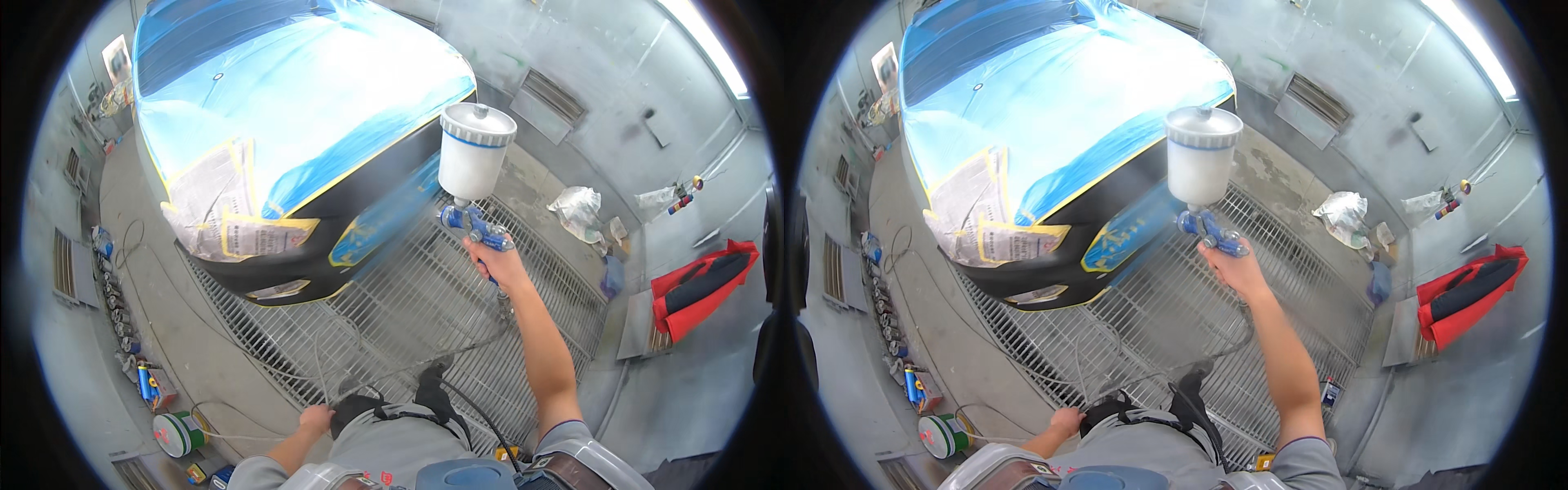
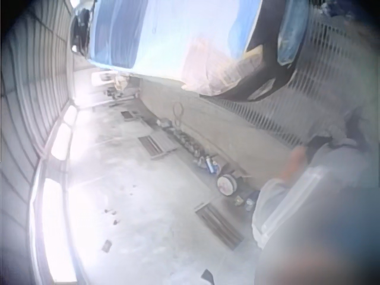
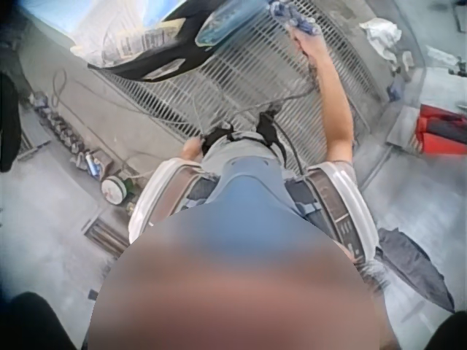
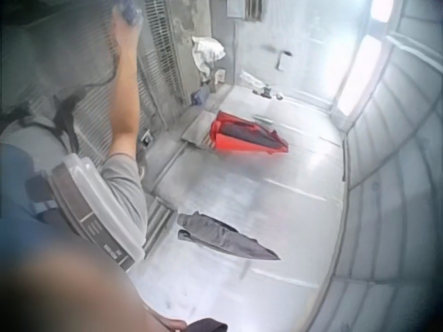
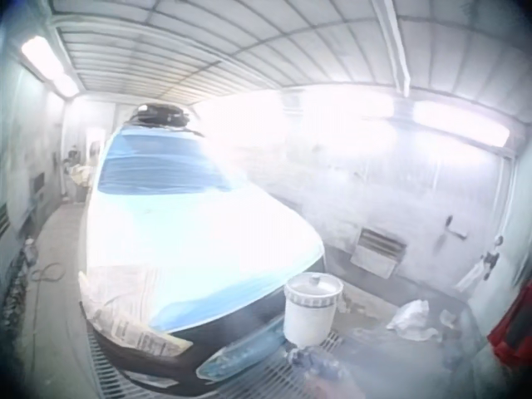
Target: The person uses a spray gun to apply a clear coat to the front bumper and hood of a car. The car is masked with blue tape and newspaper to protect adjacent areas. The person moves around the vehicle to cover the entire front section.
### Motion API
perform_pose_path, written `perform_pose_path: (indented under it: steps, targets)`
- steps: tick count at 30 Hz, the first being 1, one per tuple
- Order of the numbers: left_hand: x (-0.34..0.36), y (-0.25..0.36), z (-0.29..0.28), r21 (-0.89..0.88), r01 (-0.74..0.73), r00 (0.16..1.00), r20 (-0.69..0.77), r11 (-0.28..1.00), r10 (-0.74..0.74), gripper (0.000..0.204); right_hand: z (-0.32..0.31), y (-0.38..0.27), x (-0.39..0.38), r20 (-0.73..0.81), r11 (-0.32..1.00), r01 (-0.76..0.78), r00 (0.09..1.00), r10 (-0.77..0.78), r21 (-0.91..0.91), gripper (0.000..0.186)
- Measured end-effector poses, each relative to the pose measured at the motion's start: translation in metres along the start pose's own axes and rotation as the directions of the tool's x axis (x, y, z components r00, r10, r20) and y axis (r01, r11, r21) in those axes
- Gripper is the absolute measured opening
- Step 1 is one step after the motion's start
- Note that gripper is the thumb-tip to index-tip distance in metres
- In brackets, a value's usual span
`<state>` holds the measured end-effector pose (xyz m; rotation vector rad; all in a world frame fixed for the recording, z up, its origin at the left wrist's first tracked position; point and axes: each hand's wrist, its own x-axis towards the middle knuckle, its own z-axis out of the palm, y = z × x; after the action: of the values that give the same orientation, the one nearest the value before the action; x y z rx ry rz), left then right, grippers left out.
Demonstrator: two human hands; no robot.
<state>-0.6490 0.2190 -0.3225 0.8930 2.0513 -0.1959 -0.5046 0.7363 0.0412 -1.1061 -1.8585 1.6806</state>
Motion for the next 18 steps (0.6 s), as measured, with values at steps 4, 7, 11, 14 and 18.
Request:
perform_pose_path:
  steps: [4, 7, 11, 14, 18]
  targets:
    - [0.037, 0.083, -0.014, -0.004, -0.002, 0.997, -0.077, 1.0, 0.001, 0.046, -0.071, -0.005, 0.053, 0.022, 1.0, 0.017, 1.0, -0.017, -0.016, 0.031]
    - [0.051, 0.16, -0.022, -0.081, -0.019, 0.99, -0.144, 0.997, 0.008, 0.05, -0.135, -0.008, 0.097, 0.053, 1.0, 0.0, 0.999, 0.0, -0.013, 0.032]
    - [0.054, 0.259, -0.055, -0.173, -0.061, 0.98, -0.198, 0.983, 0.026, 0.047, -0.218, -0.017, 0.162, -0.011, 0.984, -0.004, 1.0, 0.002, -0.177, 0.027]
    - [0.071, 0.308, -0.067, -0.253, -0.057, 0.97, -0.242, 0.966, -0.006, 0.046, -0.272, -0.015, 0.222, 0.018, 0.992, 0.021, 1.0, -0.019, -0.126, 0.027]
    - [0.11, 0.376, -0.099, -0.366, -0.073, 0.956, -0.291, 0.928, -0.04, 0.046, -0.328, -0.029, 0.285, -0.041, 0.987, 0.02, 0.999, -0.026, -0.159, 0.036]
